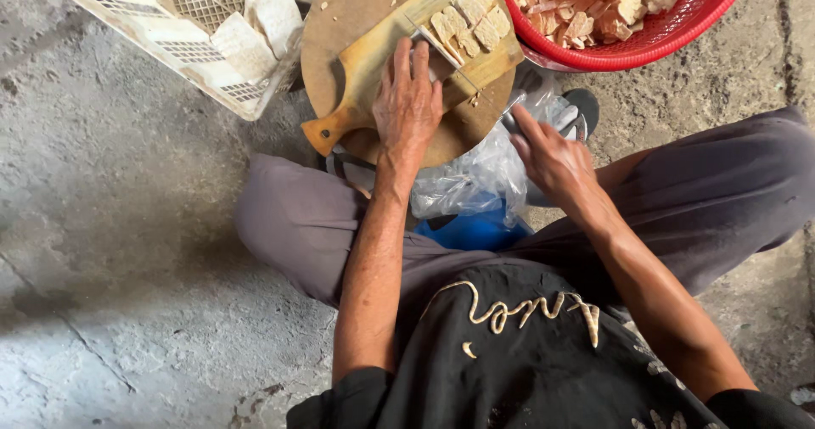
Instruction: The person sits on the floor and uses a knife to cut rectangular blocks of white food into smaller pieces on a wooden cutting board. The cut pieces are placed into a red basket nearby.
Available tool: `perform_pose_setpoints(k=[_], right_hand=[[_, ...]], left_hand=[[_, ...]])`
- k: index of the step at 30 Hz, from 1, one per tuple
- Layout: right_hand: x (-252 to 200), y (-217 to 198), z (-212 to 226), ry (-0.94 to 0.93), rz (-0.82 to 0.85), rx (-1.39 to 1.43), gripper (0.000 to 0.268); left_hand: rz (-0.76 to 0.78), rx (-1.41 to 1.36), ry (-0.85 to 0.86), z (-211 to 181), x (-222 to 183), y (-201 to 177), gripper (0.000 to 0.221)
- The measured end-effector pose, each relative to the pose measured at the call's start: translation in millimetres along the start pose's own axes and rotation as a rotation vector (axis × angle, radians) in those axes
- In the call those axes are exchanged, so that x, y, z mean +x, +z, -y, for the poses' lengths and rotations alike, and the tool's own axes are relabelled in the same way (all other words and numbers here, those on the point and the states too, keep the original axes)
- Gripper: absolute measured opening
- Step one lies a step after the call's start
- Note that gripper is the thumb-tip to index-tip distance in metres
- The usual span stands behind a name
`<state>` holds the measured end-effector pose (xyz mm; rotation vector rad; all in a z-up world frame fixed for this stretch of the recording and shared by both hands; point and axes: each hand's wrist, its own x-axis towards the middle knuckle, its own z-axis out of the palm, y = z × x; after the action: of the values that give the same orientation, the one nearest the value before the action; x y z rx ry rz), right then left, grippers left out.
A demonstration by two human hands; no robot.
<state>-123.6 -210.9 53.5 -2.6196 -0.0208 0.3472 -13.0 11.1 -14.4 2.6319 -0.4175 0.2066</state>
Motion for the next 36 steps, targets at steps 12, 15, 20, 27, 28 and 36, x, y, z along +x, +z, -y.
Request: perform_pose_setpoints(k=[12,15,20,27,28,36], right_hand=[[-15.3,2.4,-20.1,0.031,-0.007,0.0,0.05],[-23.2,5.5,-26.5,0.006,-0.093,0.048,0.046],[-25.1,-1.0,-15.7,0.033,-0.023,0.066,0.049],[-5.5,2.0,4.4,0.038,0.044,-0.038,0.048],[3.7,6.0,5.8,0.043,0.051,-0.04,0.046],[10.6,7.7,-15.5,0.057,-0.005,0.17,0.046]], left_hand=[[-0.007,-0.005,-0.035,-8.7,5.2,-14.3,0.068],[0.005,0.014,-0.033,-9.2,4.2,-13.8,0.069],[0.011,-0.013,-0.054,-9.7,4.6,-17.4,0.07],[-0.007,0.009,-0.026,-5.7,2.4,-10.3,0.067],[-0.015,0.012,-0.025,-6.2,2.6,-9.3,0.066],[-0.014,0.023,-0.027,-7.5,7.7,-13.6,0.064]])
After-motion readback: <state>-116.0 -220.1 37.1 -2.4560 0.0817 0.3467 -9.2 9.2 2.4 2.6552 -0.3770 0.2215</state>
